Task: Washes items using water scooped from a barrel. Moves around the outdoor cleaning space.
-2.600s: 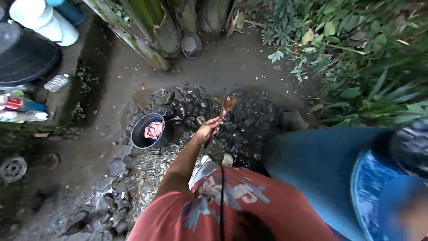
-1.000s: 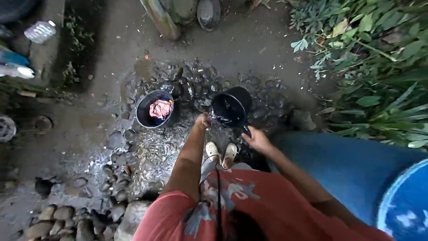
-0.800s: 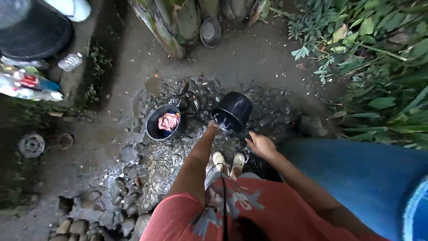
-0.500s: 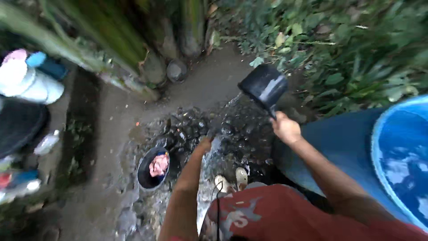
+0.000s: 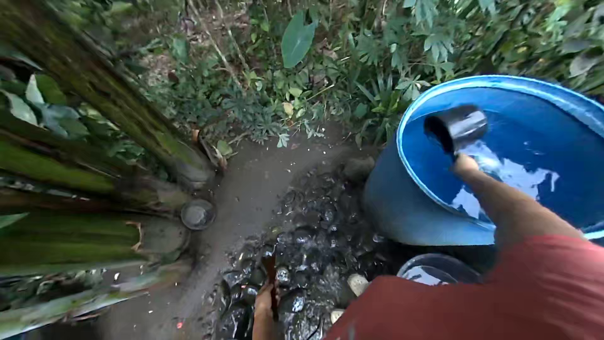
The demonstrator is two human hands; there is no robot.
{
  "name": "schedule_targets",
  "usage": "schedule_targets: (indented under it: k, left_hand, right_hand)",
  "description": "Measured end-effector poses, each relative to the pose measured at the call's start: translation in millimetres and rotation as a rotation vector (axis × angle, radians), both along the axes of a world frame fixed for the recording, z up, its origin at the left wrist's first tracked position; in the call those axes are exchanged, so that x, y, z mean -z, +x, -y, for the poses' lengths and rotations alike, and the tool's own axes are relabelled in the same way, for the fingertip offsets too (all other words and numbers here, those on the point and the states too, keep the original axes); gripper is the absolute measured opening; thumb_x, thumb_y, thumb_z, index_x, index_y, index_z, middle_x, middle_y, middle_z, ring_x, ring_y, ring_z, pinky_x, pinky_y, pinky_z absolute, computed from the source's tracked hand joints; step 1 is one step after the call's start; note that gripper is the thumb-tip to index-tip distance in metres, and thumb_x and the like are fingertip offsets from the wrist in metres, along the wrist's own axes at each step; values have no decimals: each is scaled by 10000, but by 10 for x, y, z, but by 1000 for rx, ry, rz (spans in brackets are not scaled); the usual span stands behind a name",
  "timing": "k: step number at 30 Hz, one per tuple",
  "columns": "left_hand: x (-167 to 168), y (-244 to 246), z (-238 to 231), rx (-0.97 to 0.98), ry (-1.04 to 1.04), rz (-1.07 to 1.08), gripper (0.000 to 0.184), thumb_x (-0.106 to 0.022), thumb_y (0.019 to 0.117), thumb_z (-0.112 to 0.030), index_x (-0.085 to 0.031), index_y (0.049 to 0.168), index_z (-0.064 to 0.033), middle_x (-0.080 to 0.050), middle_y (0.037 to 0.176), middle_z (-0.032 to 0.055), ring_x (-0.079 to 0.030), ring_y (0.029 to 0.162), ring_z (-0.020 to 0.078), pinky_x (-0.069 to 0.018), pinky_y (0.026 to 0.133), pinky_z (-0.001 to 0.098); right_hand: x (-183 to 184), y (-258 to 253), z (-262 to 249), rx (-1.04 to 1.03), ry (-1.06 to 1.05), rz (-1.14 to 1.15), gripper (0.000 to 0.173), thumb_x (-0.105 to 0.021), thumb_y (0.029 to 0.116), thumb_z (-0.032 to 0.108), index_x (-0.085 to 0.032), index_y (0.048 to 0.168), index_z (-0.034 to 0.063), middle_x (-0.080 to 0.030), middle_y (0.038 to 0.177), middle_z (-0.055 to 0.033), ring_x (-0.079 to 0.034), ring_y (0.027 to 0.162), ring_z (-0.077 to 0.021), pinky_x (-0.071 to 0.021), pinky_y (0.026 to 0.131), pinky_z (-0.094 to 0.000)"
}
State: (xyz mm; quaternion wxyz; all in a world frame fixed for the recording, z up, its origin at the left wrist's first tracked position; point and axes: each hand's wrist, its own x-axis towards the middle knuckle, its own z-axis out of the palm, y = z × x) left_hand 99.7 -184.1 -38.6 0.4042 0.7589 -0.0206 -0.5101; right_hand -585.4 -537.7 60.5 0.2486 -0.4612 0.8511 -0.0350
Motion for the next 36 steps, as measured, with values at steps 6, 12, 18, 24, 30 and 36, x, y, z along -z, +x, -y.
schedule_targets:
  k: [6,12,18,24,30,36]
  left_hand:
    - [-140,-212,465,27,-58,-61,373,-432,1095,-161,-501,1455,-94,-690,1064,110,-560,584,103,-451,477,234]
    - [-235,-343,813,91,-243,-277,410,-406,1102,-149,-448,1508,-118,-684,1167,112,-542,568,62,-430,464,186]
    - [-363,-235,931,375,-332,-329,463,-437,1092,-171,-435,1555,-170,-675,1252,107,-570,636,89,-432,500,215]
    - [-433,-66,1152,507,-409,-448,459,-454,1068,-143,-469,1527,-143,-652,1292,117,-564,632,77,-421,482,205]
    - [-459,202,1274,714,-392,-424,452,-474,1070,-140,-502,1520,-170,-663,1287,110,-588,643,99,-437,478,226]
    - [155,478,1481,656,-236,-434,410,-448,1080,-150,-502,1486,-128,-681,1172,96,-568,616,89,-428,478,213]
  right_hand:
    - [545,251,-230,-244,206,80,463,-467,1075,165,-447,1453,-101,-517,1431,-341,-505,1358,-468,-396,1114,-631]
    - [-234,447,-269,475,-64,1073,442,-331,1087,534,-527,934,168,-367,564,85,-318,385,-25,-322,366,-187]
    - [-1186,776,-1000,370,-317,1082,377,-357,1106,435,-544,898,181,-335,533,110,-293,377,-5,-300,354,-176]
    - [-2087,1575,-1666,125,-254,1033,133,-467,1061,206,-574,1006,150,-405,562,86,-352,384,-10,-364,353,-176]
    - [-1649,2726,-2012,43,-51,1003,121,-554,1045,195,-564,1124,103,-409,608,58,-352,419,-49,-364,386,-215]
    - [-596,3740,-2333,-96,132,898,271,-642,1005,268,-614,1194,76,-509,664,-9,-443,464,-103,-426,442,-290]
